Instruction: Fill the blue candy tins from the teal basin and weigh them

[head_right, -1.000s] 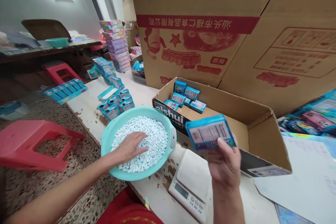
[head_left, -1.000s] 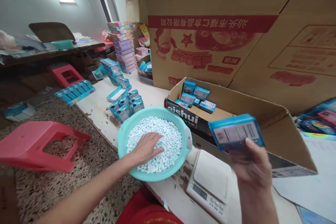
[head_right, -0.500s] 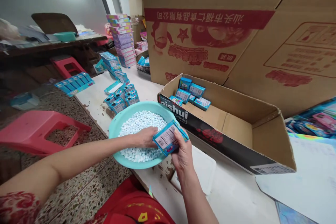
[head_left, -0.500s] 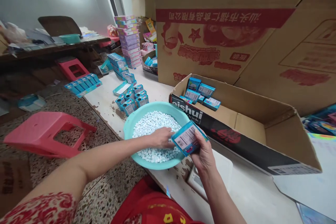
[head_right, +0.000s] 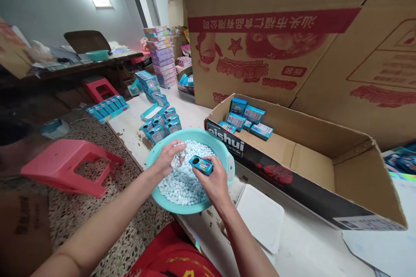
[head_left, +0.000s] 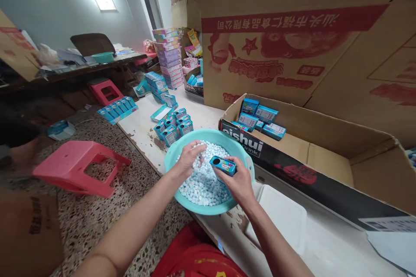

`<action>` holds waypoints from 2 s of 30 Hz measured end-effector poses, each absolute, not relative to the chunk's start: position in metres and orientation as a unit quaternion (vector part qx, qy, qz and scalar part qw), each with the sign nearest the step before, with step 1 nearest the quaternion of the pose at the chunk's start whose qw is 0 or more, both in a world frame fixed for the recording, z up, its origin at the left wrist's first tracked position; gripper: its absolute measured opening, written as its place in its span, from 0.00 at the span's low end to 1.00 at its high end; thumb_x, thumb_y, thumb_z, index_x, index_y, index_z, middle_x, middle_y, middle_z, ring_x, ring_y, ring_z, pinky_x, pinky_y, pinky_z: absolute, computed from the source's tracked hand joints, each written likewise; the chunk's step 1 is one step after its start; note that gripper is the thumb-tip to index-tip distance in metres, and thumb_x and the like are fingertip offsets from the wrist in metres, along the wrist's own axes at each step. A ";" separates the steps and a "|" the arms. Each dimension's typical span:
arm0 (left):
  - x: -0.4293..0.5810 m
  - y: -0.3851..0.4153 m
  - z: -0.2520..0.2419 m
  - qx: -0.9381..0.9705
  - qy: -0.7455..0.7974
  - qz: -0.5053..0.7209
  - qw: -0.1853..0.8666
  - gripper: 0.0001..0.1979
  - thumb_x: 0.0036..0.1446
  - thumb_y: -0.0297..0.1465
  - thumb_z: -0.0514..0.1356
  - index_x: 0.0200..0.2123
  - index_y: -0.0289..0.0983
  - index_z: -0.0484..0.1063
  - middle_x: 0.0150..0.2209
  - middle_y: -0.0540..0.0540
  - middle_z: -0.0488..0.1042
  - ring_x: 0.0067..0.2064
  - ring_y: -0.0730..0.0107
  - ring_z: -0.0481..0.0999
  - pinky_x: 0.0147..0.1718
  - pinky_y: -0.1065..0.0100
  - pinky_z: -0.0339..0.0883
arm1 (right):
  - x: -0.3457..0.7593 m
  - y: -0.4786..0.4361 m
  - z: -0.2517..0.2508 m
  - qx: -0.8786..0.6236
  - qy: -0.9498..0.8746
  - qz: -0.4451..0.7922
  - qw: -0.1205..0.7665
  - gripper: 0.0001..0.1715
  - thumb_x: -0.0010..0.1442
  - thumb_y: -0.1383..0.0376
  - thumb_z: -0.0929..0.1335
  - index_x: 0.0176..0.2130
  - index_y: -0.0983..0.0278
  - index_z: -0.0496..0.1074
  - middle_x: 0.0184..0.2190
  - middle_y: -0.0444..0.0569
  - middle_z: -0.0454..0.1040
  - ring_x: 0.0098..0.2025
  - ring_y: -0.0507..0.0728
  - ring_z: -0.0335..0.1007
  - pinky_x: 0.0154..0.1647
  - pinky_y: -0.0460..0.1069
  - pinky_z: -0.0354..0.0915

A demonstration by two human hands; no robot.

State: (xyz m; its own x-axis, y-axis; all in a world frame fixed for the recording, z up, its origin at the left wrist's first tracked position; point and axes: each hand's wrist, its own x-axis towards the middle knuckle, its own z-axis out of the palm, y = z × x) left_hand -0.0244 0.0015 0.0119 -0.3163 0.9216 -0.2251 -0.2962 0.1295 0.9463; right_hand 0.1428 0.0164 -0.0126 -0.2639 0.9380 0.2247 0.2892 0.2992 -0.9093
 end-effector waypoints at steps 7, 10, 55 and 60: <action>-0.004 0.017 0.026 0.161 0.428 0.738 0.496 0.23 0.36 0.37 0.69 0.34 0.37 0.63 0.25 0.51 0.74 0.29 0.65 0.77 0.28 0.69 0.69 | 0.127 0.011 -0.002 -0.426 -0.765 0.321 0.360 0.14 0.50 0.60 0.71 0.38 0.61 0.69 0.38 0.49 0.74 0.42 0.62 0.71 0.41 0.53 0.63; -0.004 0.017 0.024 0.167 0.428 0.741 0.490 0.24 0.38 0.36 0.70 0.37 0.38 0.64 0.26 0.51 0.74 0.29 0.66 0.77 0.28 0.68 0.70 | 0.128 0.013 0.004 -0.432 -0.778 0.310 0.334 0.14 0.50 0.59 0.71 0.37 0.61 0.69 0.38 0.49 0.74 0.41 0.62 0.71 0.40 0.53 0.63; 0.019 0.020 0.037 0.351 0.433 0.677 0.481 0.13 0.50 0.38 0.64 0.28 0.36 0.66 0.24 0.52 0.68 0.21 0.78 0.65 0.17 0.76 0.58 | 0.133 0.021 -0.004 -0.423 -0.684 0.443 0.397 0.17 0.45 0.58 0.74 0.36 0.61 0.73 0.34 0.45 0.75 0.36 0.58 0.71 0.39 0.51 0.65; -0.021 0.021 0.027 0.428 0.538 0.598 0.412 0.15 0.55 0.45 0.57 0.32 0.37 0.66 0.27 0.49 0.70 0.24 0.73 0.68 0.18 0.74 0.57 | 0.149 0.022 -0.005 -0.426 -0.623 0.496 0.430 0.23 0.42 0.56 0.77 0.38 0.62 0.74 0.35 0.47 0.76 0.37 0.59 0.72 0.40 0.53 0.67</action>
